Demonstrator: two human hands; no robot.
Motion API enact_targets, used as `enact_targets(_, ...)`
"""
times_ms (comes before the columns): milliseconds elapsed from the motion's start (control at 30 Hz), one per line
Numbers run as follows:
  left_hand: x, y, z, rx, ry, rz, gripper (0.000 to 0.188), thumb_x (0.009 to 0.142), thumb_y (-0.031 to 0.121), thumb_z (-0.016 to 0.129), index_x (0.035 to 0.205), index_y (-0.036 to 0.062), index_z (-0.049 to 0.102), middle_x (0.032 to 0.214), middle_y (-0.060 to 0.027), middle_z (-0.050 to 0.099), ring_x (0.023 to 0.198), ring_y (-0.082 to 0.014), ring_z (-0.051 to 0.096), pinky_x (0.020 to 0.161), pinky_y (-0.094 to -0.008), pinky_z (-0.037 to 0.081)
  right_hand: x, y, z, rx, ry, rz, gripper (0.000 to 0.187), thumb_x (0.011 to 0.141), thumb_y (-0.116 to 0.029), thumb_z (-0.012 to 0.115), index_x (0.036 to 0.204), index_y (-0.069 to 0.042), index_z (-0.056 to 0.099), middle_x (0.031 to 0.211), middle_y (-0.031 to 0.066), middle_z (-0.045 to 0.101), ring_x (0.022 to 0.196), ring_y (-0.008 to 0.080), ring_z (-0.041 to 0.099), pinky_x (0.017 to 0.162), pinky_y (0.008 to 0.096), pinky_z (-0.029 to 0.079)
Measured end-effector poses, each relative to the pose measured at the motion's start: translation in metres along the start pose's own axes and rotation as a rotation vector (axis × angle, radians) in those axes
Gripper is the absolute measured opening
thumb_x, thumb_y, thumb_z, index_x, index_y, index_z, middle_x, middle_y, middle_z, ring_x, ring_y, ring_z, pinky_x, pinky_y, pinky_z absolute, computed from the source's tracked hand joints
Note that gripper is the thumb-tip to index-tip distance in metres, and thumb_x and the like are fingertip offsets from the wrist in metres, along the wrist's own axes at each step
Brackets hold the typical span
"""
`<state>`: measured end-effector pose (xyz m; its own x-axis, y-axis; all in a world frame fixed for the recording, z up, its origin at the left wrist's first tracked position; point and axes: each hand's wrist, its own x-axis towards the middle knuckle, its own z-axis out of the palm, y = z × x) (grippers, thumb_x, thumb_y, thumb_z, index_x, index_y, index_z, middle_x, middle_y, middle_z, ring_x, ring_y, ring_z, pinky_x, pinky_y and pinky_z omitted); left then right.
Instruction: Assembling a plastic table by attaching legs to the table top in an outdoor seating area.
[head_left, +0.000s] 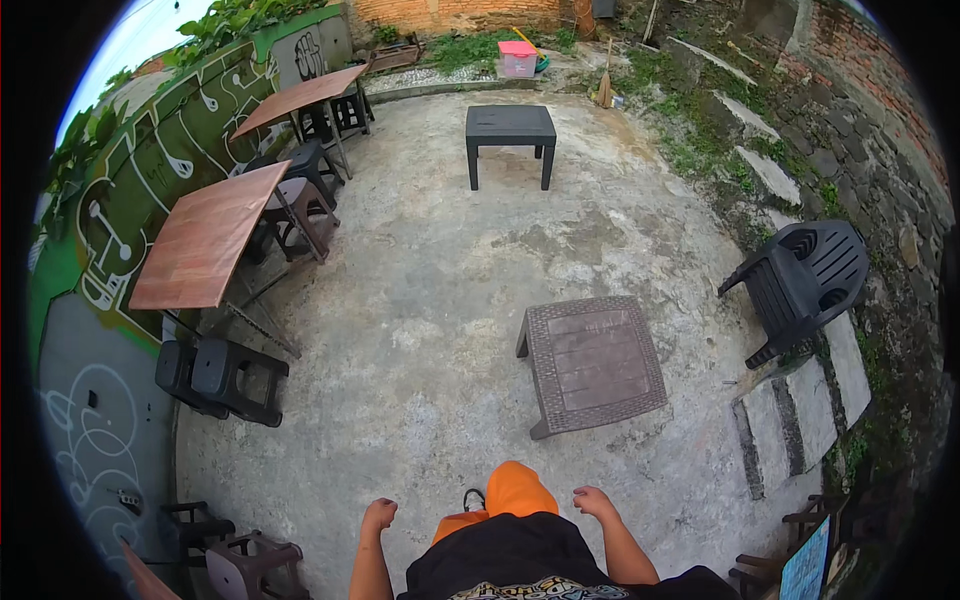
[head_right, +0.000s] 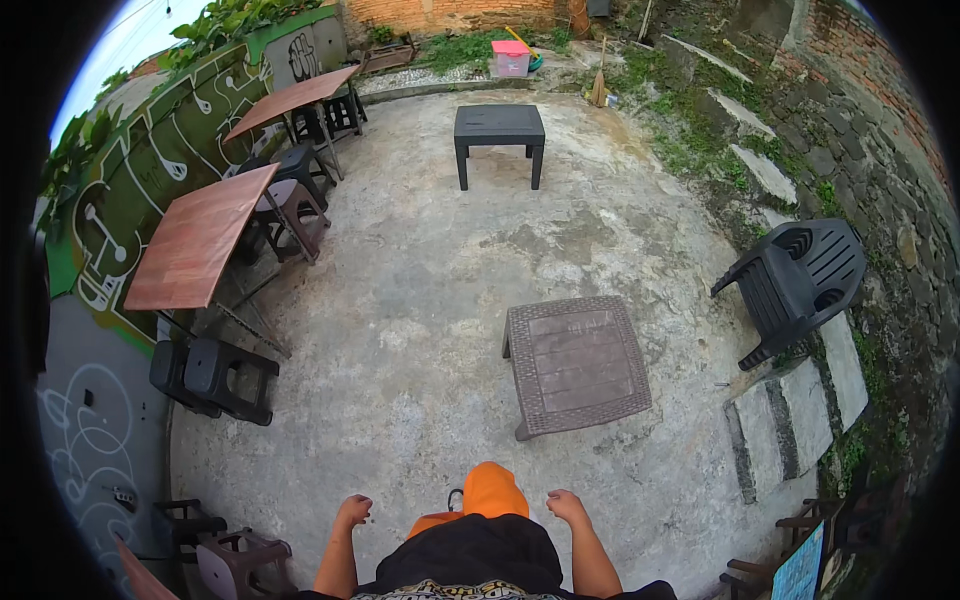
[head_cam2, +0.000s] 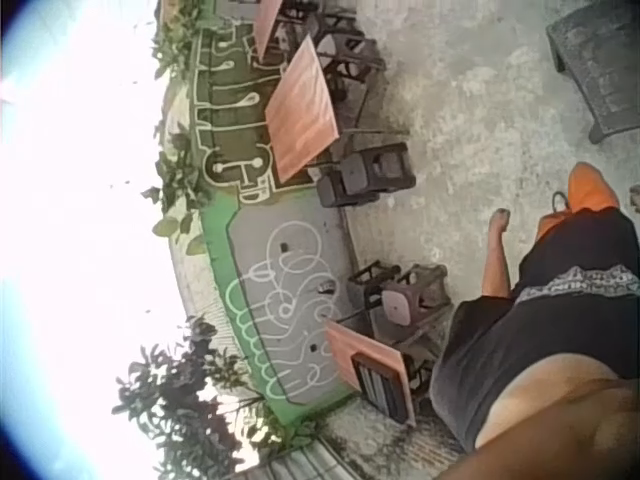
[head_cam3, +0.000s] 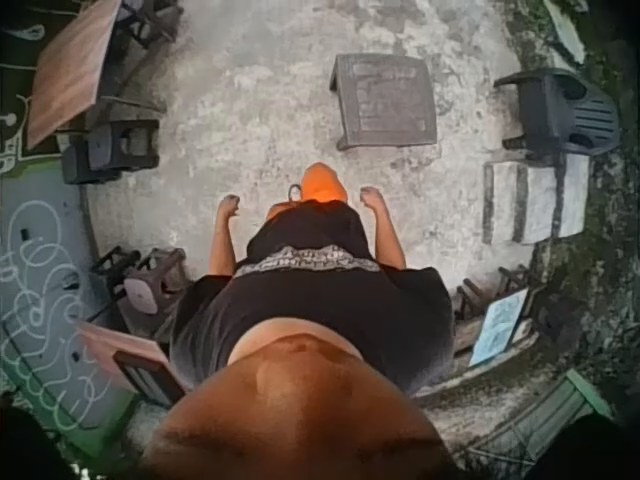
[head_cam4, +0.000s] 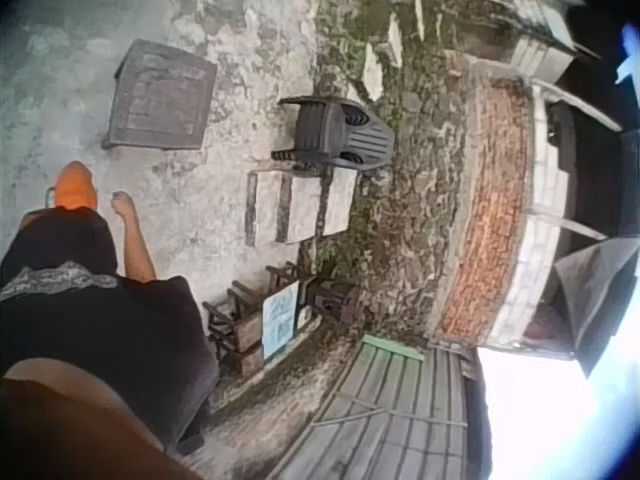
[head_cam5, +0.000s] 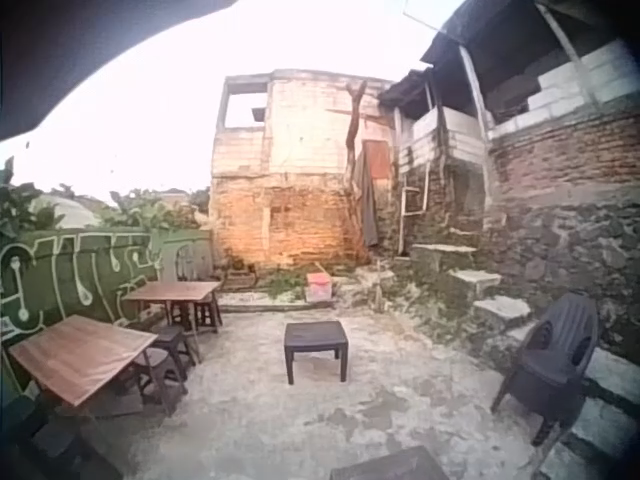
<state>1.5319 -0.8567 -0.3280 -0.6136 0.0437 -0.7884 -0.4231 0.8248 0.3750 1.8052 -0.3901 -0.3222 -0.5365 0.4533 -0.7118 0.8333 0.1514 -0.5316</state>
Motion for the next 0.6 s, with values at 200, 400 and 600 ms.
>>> enact_targets(200, 0.153, 0.21, -0.078, -0.037, 0.129, 0.307, 0.037, 0.081, 0.029, 0.058, 0.104, 0.0003, 0.065, 0.086, -0.0174, 0.069, 0.078, -0.0266, 0.068, 0.072, -0.0363, 0.053, 0.121, -0.057, 0.002, 0.082, -0.191, 0.314, 0.024, 0.074, -0.018, 0.057, 0.085, 0.0, 0.068, 0.081, 0.0122, 0.068, 0.071, 0.0212, 0.066, 0.062, 0.0333, 0.054)
enact_targets(400, 0.266, 0.37, -0.145, 0.175, 0.006, 0.274, 0.035, 0.083, 0.029, 0.057, 0.106, 0.0032, 0.065, 0.101, -0.0201, 0.067, 0.096, -0.032, 0.064, 0.086, -0.0372, 0.049, 0.28, -0.206, -0.062, 0.207, -0.161, 0.345, 0.024, 0.077, -0.018, 0.059, 0.089, 0.0, 0.068, 0.077, 0.0094, 0.066, 0.069, 0.0187, 0.064, 0.056, 0.0331, 0.051)
enact_targets(600, 0.348, 0.52, -0.214, -0.154, 0.008, 0.186, 0.034, 0.083, 0.027, 0.058, 0.104, 0.0015, 0.066, 0.092, -0.0168, 0.068, 0.074, -0.0234, 0.067, 0.064, -0.0349, 0.053, 0.477, -0.438, -0.186, -0.03, 0.133, -0.112, 0.031, 0.08, -0.017, 0.057, 0.106, 0.0, 0.064, 0.086, 0.0114, 0.068, 0.076, 0.021, 0.067, 0.066, 0.0315, 0.052)
